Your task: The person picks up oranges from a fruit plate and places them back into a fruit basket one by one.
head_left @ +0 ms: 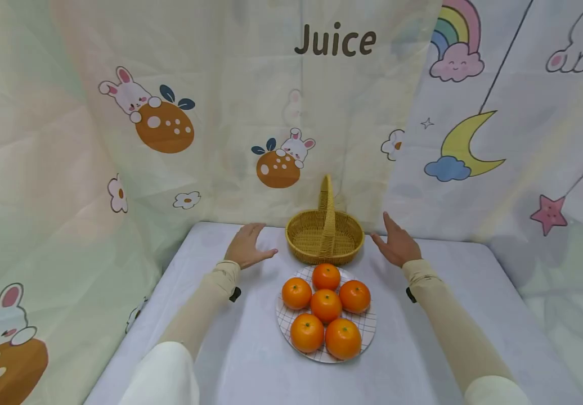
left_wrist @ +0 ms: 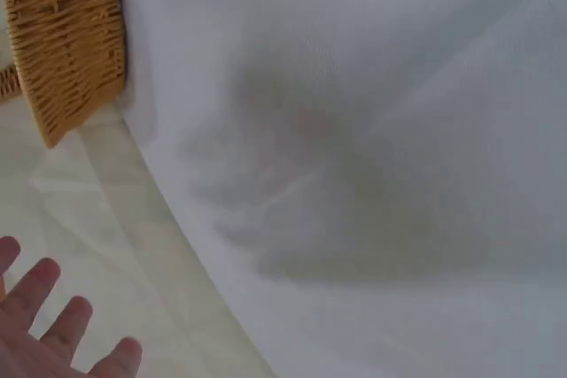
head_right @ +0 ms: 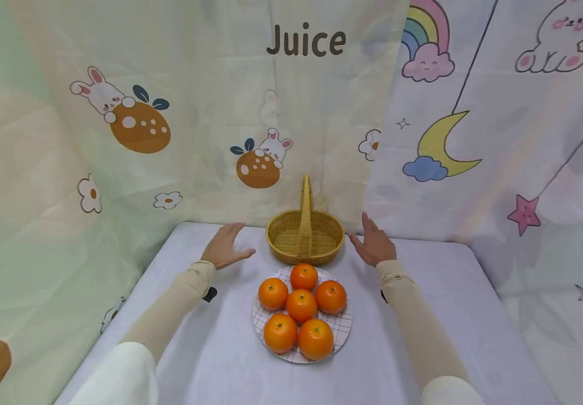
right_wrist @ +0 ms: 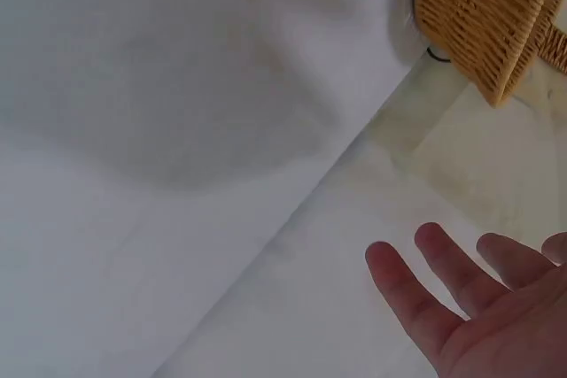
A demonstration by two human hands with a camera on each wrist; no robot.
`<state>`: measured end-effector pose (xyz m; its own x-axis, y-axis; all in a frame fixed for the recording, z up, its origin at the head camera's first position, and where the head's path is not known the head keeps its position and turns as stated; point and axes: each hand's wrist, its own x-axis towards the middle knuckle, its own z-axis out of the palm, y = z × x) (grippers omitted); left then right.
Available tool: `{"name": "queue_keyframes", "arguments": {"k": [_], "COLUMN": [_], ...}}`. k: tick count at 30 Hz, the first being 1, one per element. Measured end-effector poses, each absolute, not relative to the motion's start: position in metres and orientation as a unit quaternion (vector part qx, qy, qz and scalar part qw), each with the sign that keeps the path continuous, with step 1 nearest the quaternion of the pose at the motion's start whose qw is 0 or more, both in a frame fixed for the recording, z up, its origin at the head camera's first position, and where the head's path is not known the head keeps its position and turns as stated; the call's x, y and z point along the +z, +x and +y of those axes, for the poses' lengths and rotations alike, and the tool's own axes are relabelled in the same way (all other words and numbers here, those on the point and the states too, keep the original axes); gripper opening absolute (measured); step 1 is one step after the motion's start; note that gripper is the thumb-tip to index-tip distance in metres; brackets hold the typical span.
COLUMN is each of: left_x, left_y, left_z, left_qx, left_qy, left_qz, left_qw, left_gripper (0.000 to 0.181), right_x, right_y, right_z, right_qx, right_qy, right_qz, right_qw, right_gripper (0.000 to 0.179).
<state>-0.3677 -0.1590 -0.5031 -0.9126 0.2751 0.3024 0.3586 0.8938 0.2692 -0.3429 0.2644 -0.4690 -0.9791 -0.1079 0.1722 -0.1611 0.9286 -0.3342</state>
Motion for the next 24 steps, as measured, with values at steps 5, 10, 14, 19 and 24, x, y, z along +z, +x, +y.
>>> {"name": "queue_keyframes", "arguments": {"k": [5, 10, 14, 19, 24], "left_x": [-0.515, -0.529, -0.538, -0.548, -0.554], "left_y": [-0.357, -0.344, -0.329, -0.314, -0.308], "left_z": [-0.143, -0.135, -0.129, -0.122, -0.121], "left_qx": [-0.251, -0.300, -0.310, -0.315, -0.324], "left_qy": [-0.163, -0.195, -0.247, -0.294, -0.306], "left_qz": [-0.954, -0.933, -0.916, -0.900, -0.894], "left_qw": [0.029, -0.028, -0.063, -0.065, -0.048], "left_gripper": [0.092, 0.088, 0.089, 0.088, 0.077], "right_x": [-0.481, -0.494, -0.499, -0.504, -0.507], "right_y": [-0.346, -0.351, -0.351, -0.352, -0.354], "right_z": [0.256, 0.246, 0.241, 0.238, 0.237], "right_qx": [0.201, 0.223, 0.226, 0.203, 0.206], "right_qy": [0.074, 0.097, 0.112, 0.122, 0.123], "right_qz": [-0.976, -0.969, -0.967, -0.971, -0.971], "right_qw": [0.049, 0.036, 0.038, 0.030, 0.014], "right_gripper": [0.077, 0.078, 0.076, 0.069, 0.060]}}
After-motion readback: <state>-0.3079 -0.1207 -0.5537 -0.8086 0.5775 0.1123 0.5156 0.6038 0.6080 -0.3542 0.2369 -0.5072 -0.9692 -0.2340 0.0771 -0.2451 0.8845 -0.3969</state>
